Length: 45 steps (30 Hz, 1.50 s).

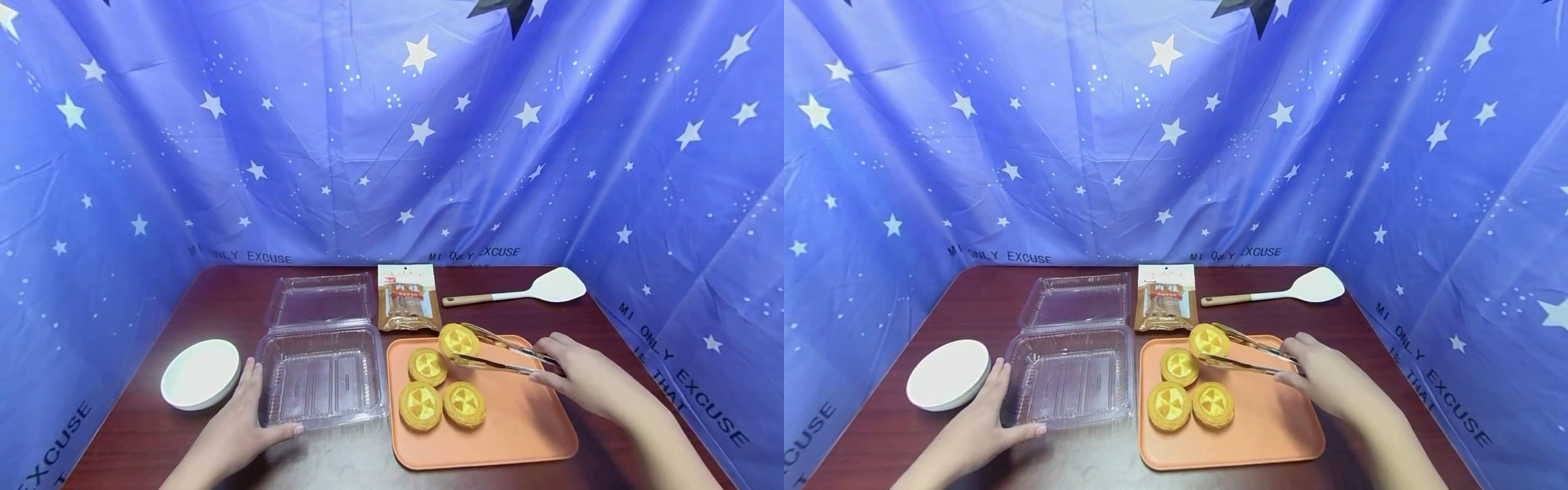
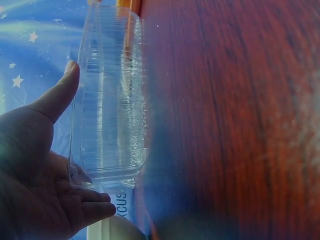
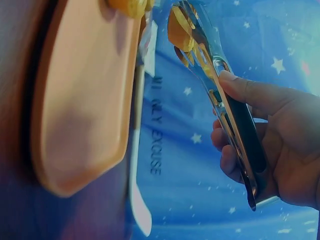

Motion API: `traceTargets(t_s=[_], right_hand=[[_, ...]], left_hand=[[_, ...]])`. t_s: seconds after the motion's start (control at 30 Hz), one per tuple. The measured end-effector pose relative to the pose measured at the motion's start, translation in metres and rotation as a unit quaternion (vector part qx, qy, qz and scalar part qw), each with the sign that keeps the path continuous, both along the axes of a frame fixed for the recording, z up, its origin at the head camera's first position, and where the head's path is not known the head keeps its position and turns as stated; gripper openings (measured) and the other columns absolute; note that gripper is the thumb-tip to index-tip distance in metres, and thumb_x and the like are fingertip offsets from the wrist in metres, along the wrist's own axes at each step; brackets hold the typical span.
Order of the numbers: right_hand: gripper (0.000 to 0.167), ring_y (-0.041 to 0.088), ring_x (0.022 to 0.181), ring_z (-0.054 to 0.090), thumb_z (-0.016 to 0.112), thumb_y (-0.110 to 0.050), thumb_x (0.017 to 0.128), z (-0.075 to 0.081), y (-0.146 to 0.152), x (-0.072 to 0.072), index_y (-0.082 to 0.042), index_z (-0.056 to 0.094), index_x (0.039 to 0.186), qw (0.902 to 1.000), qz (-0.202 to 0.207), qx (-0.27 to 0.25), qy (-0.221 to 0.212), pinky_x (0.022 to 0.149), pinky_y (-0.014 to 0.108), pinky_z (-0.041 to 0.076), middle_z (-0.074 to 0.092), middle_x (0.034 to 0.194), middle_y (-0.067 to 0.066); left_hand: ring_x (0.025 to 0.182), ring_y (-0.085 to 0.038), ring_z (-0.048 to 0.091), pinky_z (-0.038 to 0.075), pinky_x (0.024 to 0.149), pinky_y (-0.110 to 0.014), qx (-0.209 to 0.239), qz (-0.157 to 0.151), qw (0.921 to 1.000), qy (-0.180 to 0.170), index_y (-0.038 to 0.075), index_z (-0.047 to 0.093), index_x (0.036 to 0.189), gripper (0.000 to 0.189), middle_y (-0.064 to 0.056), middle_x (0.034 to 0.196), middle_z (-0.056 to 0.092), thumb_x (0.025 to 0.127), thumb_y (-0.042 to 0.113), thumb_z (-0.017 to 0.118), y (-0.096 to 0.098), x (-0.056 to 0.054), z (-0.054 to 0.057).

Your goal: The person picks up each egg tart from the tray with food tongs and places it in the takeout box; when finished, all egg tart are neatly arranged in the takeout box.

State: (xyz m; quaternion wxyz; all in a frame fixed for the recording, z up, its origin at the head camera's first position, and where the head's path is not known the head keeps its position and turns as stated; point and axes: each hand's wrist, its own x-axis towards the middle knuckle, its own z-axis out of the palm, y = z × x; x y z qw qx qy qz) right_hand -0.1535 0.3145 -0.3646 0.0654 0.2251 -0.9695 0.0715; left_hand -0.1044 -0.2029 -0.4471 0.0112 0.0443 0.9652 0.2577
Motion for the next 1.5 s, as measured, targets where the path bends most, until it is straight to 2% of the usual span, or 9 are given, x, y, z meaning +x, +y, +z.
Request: traceTargets(t_s=[0.07,0.37,0.73,1.0,1.27,1.5], right_hand=[[0.028,0.001,0.081,0.055,0.072,-0.042,0.087,0.003,-0.007,0.000,-0.022,0.062,0.103,1.0000,0.008,0.001,0.003,0.070,0.035,0.053,0.055,0.095,-0.013],[0.028,-0.006,0.073,0.048,0.067,-0.046,0.090,0.012,-0.043,-0.001,-0.023,0.063,0.106,0.9990,0.036,-0.024,-0.010,0.068,0.028,0.051,0.054,0.099,-0.013],[0.023,-0.006,0.071,0.050,0.072,-0.036,0.088,0.006,-0.088,-0.006,-0.021,0.062,0.102,0.9921,0.116,-0.042,-0.020,0.067,0.023,0.051,0.053,0.096,-0.013],[0.029,0.000,0.077,0.051,0.066,-0.043,0.090,-0.003,-0.118,-0.010,-0.018,0.061,0.103,0.9875,0.149,-0.007,-0.051,0.069,0.027,0.051,0.053,0.096,-0.009],[0.027,0.003,0.073,0.047,0.069,-0.042,0.090,-0.013,-0.147,-0.017,-0.018,0.057,0.096,0.9849,0.163,0.028,-0.051,0.066,0.026,0.049,0.048,0.087,-0.009],[0.027,0.004,0.070,0.044,0.069,-0.043,0.089,-0.018,-0.169,-0.024,-0.020,0.056,0.092,0.9828,0.176,0.040,-0.040,0.063,0.022,0.045,0.046,0.085,-0.009]], left_hand=[[0.139,-0.050,0.031,0.038,0.102,-0.066,0.000,-0.001,1.0000,-0.001,-0.013,0.011,0.152,0.138,-0.032,0.160,0.007,0.066,0.079,0.068,0.000,0.000,0.000],[0.138,-0.051,0.033,0.039,0.101,-0.066,-0.004,-0.002,1.0000,-0.002,-0.012,0.010,0.152,0.138,-0.031,0.160,0.006,0.067,0.080,0.066,-0.001,0.001,0.000],[0.138,-0.052,0.030,0.037,0.103,-0.066,0.004,-0.005,1.0000,0.002,-0.013,0.011,0.152,0.137,-0.032,0.159,0.007,0.067,0.077,0.070,-0.001,0.001,-0.002],[0.139,-0.052,0.030,0.038,0.103,-0.066,0.008,-0.002,1.0000,-0.001,-0.013,0.012,0.151,0.138,-0.033,0.159,0.008,0.066,0.078,0.070,-0.001,0.001,-0.001],[0.139,-0.051,0.030,0.037,0.104,-0.065,0.002,-0.003,0.9999,-0.013,-0.013,0.010,0.152,0.139,-0.033,0.159,0.007,0.065,0.078,0.070,0.000,0.001,0.000],[0.138,-0.052,0.030,0.038,0.103,-0.065,0.002,-0.002,1.0000,-0.008,-0.012,0.011,0.152,0.138,-0.033,0.159,0.007,0.065,0.077,0.070,0.000,0.000,0.001]])
